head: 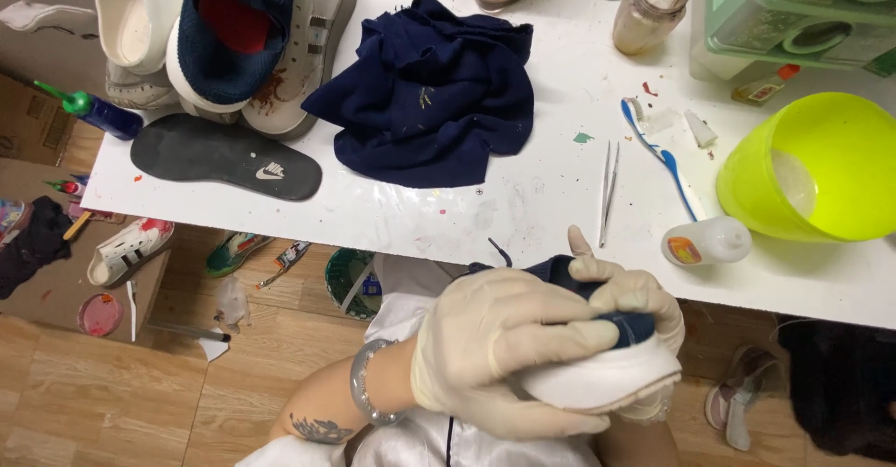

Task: Applying glue to shoe components and assembling the sole onto a sneaker.

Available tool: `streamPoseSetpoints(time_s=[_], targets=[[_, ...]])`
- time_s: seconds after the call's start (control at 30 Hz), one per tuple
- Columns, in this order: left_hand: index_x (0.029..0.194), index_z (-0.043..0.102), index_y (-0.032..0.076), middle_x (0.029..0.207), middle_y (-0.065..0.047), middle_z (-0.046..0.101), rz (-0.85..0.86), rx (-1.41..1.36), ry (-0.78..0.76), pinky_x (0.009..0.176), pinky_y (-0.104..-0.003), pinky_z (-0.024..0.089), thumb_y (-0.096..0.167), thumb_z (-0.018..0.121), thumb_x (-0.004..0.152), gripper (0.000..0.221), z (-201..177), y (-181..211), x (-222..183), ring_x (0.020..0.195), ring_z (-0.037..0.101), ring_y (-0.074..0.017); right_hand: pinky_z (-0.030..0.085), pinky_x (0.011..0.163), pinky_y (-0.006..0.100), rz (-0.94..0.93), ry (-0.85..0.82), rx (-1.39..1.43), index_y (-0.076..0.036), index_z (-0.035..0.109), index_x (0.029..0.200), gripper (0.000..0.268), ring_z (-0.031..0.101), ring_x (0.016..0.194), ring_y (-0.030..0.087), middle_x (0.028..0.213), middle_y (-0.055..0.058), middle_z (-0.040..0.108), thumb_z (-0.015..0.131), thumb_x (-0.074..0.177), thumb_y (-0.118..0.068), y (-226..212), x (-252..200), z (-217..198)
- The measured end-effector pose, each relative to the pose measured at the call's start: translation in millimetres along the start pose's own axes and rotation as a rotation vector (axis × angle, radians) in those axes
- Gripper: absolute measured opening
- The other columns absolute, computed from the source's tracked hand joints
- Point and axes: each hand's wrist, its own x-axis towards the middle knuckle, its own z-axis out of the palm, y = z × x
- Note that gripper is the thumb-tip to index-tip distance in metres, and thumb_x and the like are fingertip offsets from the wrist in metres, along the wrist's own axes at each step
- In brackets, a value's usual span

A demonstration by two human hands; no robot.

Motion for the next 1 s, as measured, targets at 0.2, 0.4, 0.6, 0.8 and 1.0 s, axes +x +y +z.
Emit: streamPoseSetpoints(time_s=[0.2, 0.4, 0.6, 0.8, 1.0], targets=[[0.140, 0.050, 0.006, 0.131, -0.018, 0.068, 0.077, -0.069, -0.194, 0.093, -0.044, 0.059, 0.035, 0.058, 0.109, 0.044, -6, 15, -3, 0.107, 0.075, -0.0367, 0.022, 0.128, 0.081, -0.180, -0.065, 0.017, -0.013, 0.059, 0.125, 0.020, 0.061, 0.122, 0.039, 0.101, 0.007, 0.062, 0.057, 0.109, -0.024, -13, -3, -9], [0.138, 0.058, 0.002, 0.131, -0.017, 0.070, 0.237, 0.034, -0.386, 0.112, -0.048, 0.046, 0.033, 0.053, 0.108, 0.043, -37, 1, 27, 0.122, 0.072, -0.0304, 0.031, 0.126, 0.073, -0.387, 0.227, -0.528, -0.012, 0.047, 0.097, 0.012, 0.061, 0.110, 0.039, 0.089, 0.013, 0.060, 0.051, 0.108, -0.014, -21, 51, 49], [0.135, 0.058, 0.008, 0.130, -0.011, 0.073, 0.188, 0.371, -0.294, 0.110, -0.047, 0.050, 0.006, 0.062, 0.105, 0.030, -31, -58, -12, 0.125, 0.070, -0.0276, 0.018, 0.132, 0.065, -0.324, -0.522, -0.940, -0.008, 0.061, 0.122, 0.032, 0.050, 0.143, 0.048, 0.127, 0.019, 0.069, 0.049, 0.092, -0.008, 5, 35, -58], [0.126, 0.070, 0.013, 0.122, -0.003, 0.075, 0.191, 0.363, -0.143, 0.114, -0.041, 0.045, 0.027, 0.054, 0.107, 0.029, -12, -114, -65, 0.121, 0.070, -0.0247, 0.021, 0.130, 0.057, -0.297, -0.499, -0.990, -0.009, 0.074, 0.115, 0.047, 0.063, 0.128, 0.040, 0.123, 0.012, 0.074, 0.084, 0.080, -0.039, 43, 23, -63], [0.133, 0.069, 0.013, 0.131, -0.006, 0.072, 0.157, 0.255, -0.213, 0.117, -0.046, 0.042, 0.033, 0.071, 0.098, 0.040, -4, -128, -90, 0.128, 0.066, -0.0303, 0.014, 0.130, 0.058, -0.340, -0.516, -0.951, -0.009, 0.073, 0.118, 0.049, 0.063, 0.127, 0.042, 0.122, 0.012, 0.074, 0.084, 0.081, -0.041, 54, 12, -64]])
